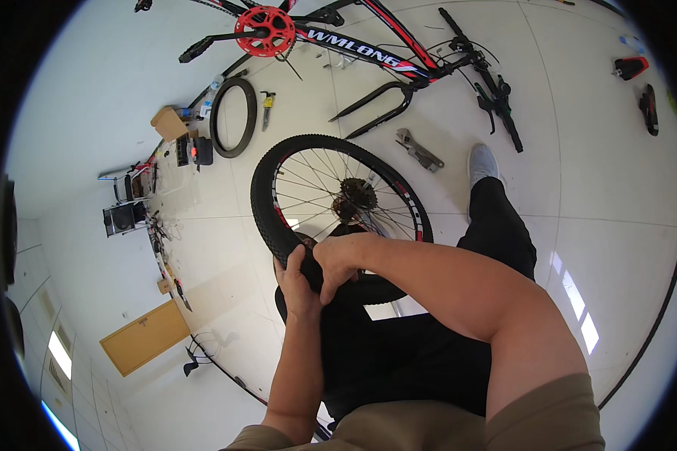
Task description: The person installs a bicycle tire onto a wheel rim by hand. They hold the wheel between their legs and use both hands to press the tire bead over the rim edge, rotating the wheel to work the tire into place.
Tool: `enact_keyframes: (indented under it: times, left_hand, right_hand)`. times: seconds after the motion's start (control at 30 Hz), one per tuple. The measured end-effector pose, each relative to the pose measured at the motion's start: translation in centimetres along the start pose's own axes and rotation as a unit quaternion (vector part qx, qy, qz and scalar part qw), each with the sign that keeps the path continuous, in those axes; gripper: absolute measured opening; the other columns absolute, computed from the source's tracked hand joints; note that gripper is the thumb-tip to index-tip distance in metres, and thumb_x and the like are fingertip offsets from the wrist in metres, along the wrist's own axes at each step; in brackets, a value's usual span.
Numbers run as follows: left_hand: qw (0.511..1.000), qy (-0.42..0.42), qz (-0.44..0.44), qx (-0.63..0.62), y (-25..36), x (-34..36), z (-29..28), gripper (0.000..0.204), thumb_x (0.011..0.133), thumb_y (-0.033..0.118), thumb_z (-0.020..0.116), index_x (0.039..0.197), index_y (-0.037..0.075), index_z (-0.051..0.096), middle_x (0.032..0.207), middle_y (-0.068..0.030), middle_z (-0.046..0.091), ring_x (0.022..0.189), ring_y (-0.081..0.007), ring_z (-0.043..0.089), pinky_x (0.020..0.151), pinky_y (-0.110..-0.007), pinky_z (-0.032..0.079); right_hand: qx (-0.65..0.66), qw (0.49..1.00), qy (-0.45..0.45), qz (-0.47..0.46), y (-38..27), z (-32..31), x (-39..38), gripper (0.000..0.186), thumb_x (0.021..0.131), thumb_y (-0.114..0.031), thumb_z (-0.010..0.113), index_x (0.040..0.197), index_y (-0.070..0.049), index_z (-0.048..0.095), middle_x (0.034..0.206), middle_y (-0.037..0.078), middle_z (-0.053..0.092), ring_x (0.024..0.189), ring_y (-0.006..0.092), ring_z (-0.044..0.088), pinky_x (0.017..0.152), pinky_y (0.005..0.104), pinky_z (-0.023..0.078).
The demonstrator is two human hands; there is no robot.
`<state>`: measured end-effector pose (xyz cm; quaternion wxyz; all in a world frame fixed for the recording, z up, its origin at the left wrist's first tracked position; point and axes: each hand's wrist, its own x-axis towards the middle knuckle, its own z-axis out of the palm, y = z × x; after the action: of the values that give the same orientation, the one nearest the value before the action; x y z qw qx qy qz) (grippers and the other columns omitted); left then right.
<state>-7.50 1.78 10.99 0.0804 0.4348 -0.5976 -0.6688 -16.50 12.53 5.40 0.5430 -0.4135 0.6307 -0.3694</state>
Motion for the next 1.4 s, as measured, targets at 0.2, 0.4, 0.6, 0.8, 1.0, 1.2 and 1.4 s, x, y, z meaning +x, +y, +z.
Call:
enact_keyframes:
  times: [0.2, 0.4, 0.6, 0.8, 1.0, 1.2, 1.4]
  left_hand:
    - [0.99, -0.085, -0.092, -0.065, 0.6, 1.7, -2.6, 0.034, 0.099, 0.015, 0.063, 0.129, 0.004, 0.053, 0.113, -0.0106, 0.064, 0.103, -0.0248, 0.066, 0.091, -0.038, 0.056]
    - [0.993, -0.024, 0.018, 0.111, 6.1, 7.7, -0.2, 0.082, 0.094, 0.029, 0.075, 0.156, -0.004, 0.032, 0.128, -0.0189, 0.061, 0.111, -0.0278, 0.065, 0.094, -0.036, 0.055]
    - [0.965, -0.016, 0.018, 0.261, 7.2, 11.7, 1.3, 0.083, 0.086, 0.013, 0.079, 0.151, -0.008, 0.032, 0.105, -0.017, 0.064, 0.082, -0.0237, 0.066, 0.066, -0.038, 0.057]
    - [0.962, -0.036, 0.04, 0.269, 6.4, 11.3, 1.7, 0.03, 0.09, 0.004, 0.068, 0.113, -0.005, 0.053, 0.075, -0.011, 0.06, 0.058, -0.0204, 0.062, 0.05, -0.035, 0.054]
    - [0.976, -0.041, 0.008, 0.215, 6.2, 10.3, 1.8, 0.025, 0.097, 0.004, 0.064, 0.116, -0.005, 0.051, 0.076, -0.0127, 0.062, 0.059, -0.0233, 0.064, 0.05, -0.037, 0.057]
    - [0.986, -0.023, 0.006, 0.164, 5.6, 9.9, 1.4, 0.032, 0.099, 0.006, 0.063, 0.124, -0.006, 0.048, 0.078, -0.0144, 0.063, 0.06, -0.0245, 0.066, 0.05, -0.038, 0.058]
    - [0.984, -0.036, -0.006, 0.172, 5.5, 10.3, 1.1, 0.043, 0.099, 0.008, 0.065, 0.134, -0.006, 0.043, 0.078, -0.0141, 0.063, 0.06, -0.0233, 0.065, 0.05, -0.037, 0.057]
  right_hand:
    - [-0.049, 0.998, 0.011, 0.024, -2.1, -0.3, -2.3, 0.053, 0.074, -0.041, 0.082, 0.098, 0.005, 0.076, 0.098, 0.017, 0.076, 0.078, 0.0302, 0.076, 0.071, 0.0401, 0.062]
    - [-0.002, 0.996, -0.048, 0.075, -2.2, -1.1, -2.2, 0.046, 0.076, -0.038, 0.081, 0.091, 0.005, 0.074, 0.099, 0.017, 0.076, 0.076, 0.0283, 0.076, 0.07, 0.0399, 0.062]
    - [-0.011, 0.994, -0.076, 0.077, -2.5, -0.7, -2.6, 0.046, 0.078, -0.036, 0.082, 0.095, 0.006, 0.073, 0.1, 0.016, 0.076, 0.078, 0.0288, 0.076, 0.07, 0.0397, 0.062]
    - [-0.017, 0.992, -0.094, 0.088, -2.6, -0.8, -2.9, 0.049, 0.078, -0.035, 0.084, 0.102, 0.007, 0.074, 0.104, 0.015, 0.076, 0.08, 0.0299, 0.076, 0.07, 0.0409, 0.062]
    - [-0.034, 0.99, -0.111, 0.078, -2.3, -0.6, -2.6, 0.053, 0.079, -0.034, 0.085, 0.109, 0.008, 0.073, 0.11, 0.016, 0.075, 0.08, 0.0316, 0.076, 0.068, 0.042, 0.062]
    - [-0.041, 0.992, -0.092, 0.074, -1.9, -0.1, -2.5, 0.048, 0.078, -0.04, 0.082, 0.082, 0.007, 0.073, 0.082, 0.017, 0.074, 0.075, 0.029, 0.074, 0.068, 0.0409, 0.06]
    - [-0.048, 0.992, -0.093, 0.069, -1.7, 0.1, -2.2, 0.049, 0.078, -0.042, 0.083, 0.079, 0.006, 0.073, 0.079, 0.016, 0.073, 0.075, 0.0303, 0.074, 0.068, 0.042, 0.06]
